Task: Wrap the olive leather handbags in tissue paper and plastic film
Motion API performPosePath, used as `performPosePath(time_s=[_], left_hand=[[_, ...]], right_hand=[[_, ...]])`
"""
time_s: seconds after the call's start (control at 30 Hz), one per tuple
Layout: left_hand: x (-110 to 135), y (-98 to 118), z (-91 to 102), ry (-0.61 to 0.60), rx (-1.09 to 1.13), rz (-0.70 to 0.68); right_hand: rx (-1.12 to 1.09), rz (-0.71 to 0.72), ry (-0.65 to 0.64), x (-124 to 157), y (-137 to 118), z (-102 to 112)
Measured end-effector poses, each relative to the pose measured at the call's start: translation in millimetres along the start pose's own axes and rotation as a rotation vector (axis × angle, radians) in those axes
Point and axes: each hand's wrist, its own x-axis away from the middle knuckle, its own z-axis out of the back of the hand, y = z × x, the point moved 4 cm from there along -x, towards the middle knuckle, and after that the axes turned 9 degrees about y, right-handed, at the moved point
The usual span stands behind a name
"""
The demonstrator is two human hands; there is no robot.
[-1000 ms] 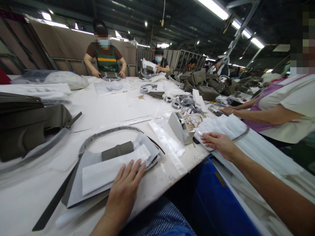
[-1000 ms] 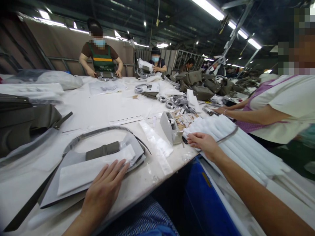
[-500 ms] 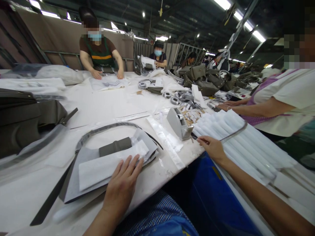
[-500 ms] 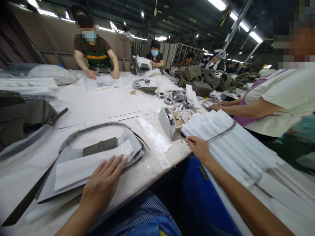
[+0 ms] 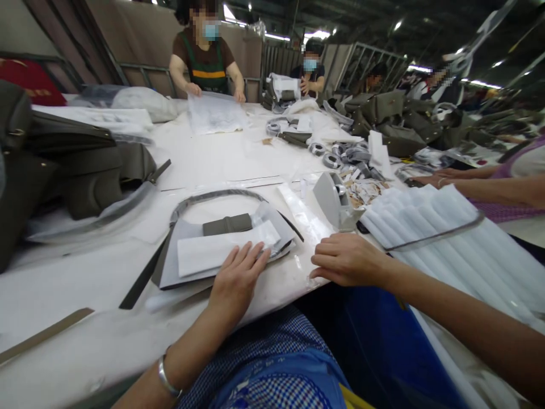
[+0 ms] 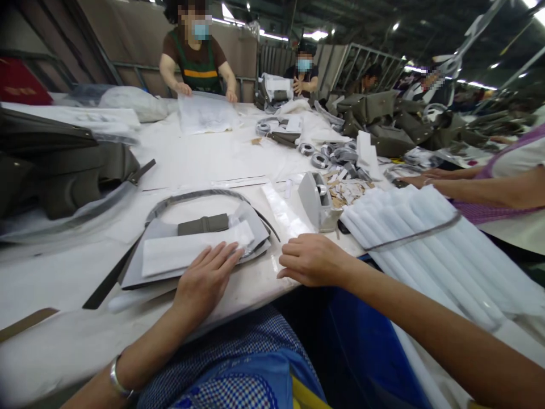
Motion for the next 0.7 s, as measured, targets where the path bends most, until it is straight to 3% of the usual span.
performPosePath(time_s=[0.13,0.3,0.5,0.7], left_hand=[[-1,0,0.7,0.01,0.012,0.021],[1,0,1.7,0.052,0.025,0.04],[0,-1,2.7,0.074,0.046,0.044],[-1,1,2.0,0.065,0.098,0.094]], right_hand=[[0.024,0.14,-0.03,-46,-4,-20],[0.047,0.213,-0.101,-76,-5,-45],[0.063,0.195,-0.132,-87,-6,-61],[0.108,0.153,-0.11,-82,-8,-63]])
